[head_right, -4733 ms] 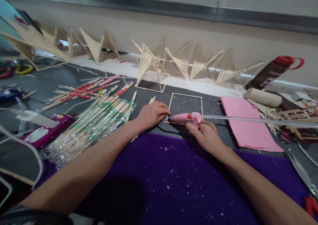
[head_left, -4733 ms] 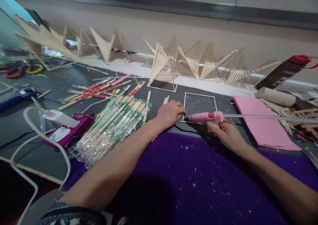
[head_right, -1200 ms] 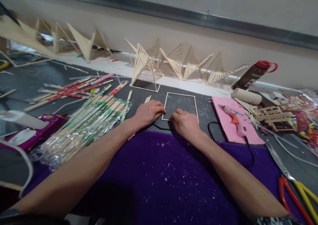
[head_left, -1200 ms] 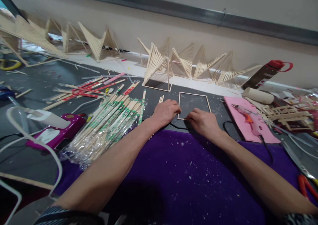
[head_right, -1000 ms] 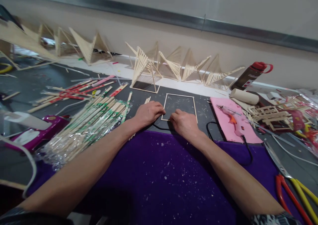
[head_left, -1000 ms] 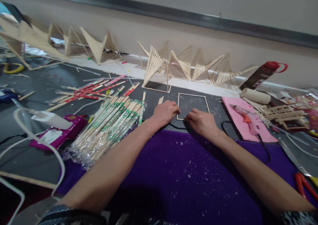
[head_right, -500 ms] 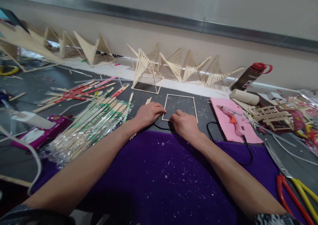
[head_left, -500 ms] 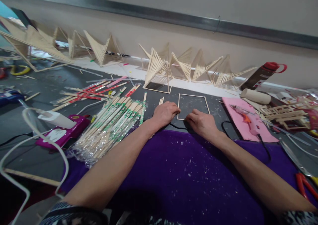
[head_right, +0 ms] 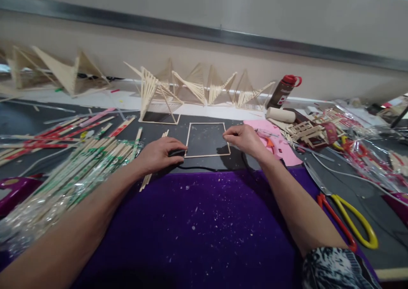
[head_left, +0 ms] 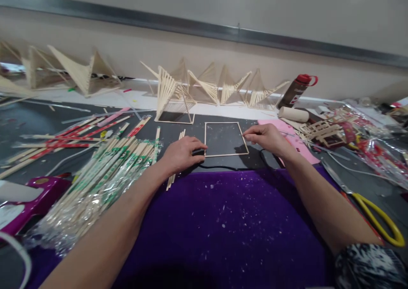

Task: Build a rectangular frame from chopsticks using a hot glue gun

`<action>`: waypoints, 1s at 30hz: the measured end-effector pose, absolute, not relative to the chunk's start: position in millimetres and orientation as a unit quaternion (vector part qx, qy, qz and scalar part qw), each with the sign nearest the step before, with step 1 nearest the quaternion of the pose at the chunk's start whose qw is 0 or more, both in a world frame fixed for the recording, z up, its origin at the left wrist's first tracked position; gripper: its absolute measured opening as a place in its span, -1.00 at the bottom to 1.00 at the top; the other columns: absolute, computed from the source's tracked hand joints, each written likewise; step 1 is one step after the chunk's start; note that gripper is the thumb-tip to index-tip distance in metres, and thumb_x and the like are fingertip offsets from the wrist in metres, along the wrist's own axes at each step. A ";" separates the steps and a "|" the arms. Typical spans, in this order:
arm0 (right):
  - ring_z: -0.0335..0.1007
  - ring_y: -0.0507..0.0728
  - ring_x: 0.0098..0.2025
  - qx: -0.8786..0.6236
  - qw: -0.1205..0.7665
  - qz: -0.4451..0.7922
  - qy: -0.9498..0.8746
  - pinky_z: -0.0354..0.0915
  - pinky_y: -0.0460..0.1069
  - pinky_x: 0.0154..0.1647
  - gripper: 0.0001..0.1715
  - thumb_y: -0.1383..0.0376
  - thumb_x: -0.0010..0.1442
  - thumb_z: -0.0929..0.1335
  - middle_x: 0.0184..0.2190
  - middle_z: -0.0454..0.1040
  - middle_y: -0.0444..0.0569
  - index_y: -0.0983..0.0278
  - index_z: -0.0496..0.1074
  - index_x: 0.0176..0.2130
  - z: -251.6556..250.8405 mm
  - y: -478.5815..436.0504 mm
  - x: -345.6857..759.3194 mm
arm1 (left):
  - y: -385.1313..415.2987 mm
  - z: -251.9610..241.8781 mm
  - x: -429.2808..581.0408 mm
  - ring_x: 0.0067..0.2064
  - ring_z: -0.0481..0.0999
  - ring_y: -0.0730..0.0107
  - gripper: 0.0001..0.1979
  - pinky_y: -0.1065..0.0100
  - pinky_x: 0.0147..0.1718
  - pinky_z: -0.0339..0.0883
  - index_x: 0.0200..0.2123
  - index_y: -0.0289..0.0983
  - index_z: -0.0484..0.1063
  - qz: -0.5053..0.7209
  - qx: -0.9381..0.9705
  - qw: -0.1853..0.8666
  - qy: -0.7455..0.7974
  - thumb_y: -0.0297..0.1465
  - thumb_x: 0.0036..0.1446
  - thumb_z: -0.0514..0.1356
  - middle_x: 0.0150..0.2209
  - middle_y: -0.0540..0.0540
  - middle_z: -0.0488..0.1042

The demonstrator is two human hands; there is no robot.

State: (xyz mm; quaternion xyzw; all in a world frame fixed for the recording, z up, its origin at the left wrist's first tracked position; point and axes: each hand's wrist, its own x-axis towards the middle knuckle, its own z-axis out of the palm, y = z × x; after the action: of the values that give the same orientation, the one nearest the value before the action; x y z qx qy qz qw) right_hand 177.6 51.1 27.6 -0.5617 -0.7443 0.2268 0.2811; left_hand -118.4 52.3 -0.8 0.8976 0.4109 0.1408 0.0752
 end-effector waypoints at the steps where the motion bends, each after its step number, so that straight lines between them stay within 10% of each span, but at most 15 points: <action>1: 0.33 0.02 -0.50 -0.567 0.264 0.233 -0.745 0.20 -0.06 -0.46 -0.76 0.24 0.03 0.31 -0.51 0.49 -0.10 0.27 0.53 -0.34 24.4 50.9 183.8 | 52.7 -1.3 -119.2 -0.07 0.35 0.32 -0.70 0.32 -0.09 0.22 -0.11 -0.10 0.43 0.133 0.900 0.075 0.408 -0.22 0.06 0.14 -0.10 -0.01 0.43; 30: 0.28 0.03 -0.36 -0.479 0.089 -0.038 -0.872 -0.07 -0.07 -0.51 -0.72 0.27 0.23 0.17 -0.37 0.41 -0.05 0.23 0.44 -0.26 -6.9 24.7 124.8 | 53.8 -15.4 -111.5 -0.16 0.35 0.42 -0.80 0.39 -0.19 0.22 -0.22 -0.08 0.46 0.157 0.885 0.033 0.436 -0.37 0.16 0.06 -0.21 0.04 0.44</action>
State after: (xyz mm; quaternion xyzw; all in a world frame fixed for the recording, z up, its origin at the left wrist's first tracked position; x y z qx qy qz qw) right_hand 124.8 24.7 -6.9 -0.4792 -0.8724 -0.0377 0.0889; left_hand -111.5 53.8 -15.4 0.8855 0.4361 0.1570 0.0331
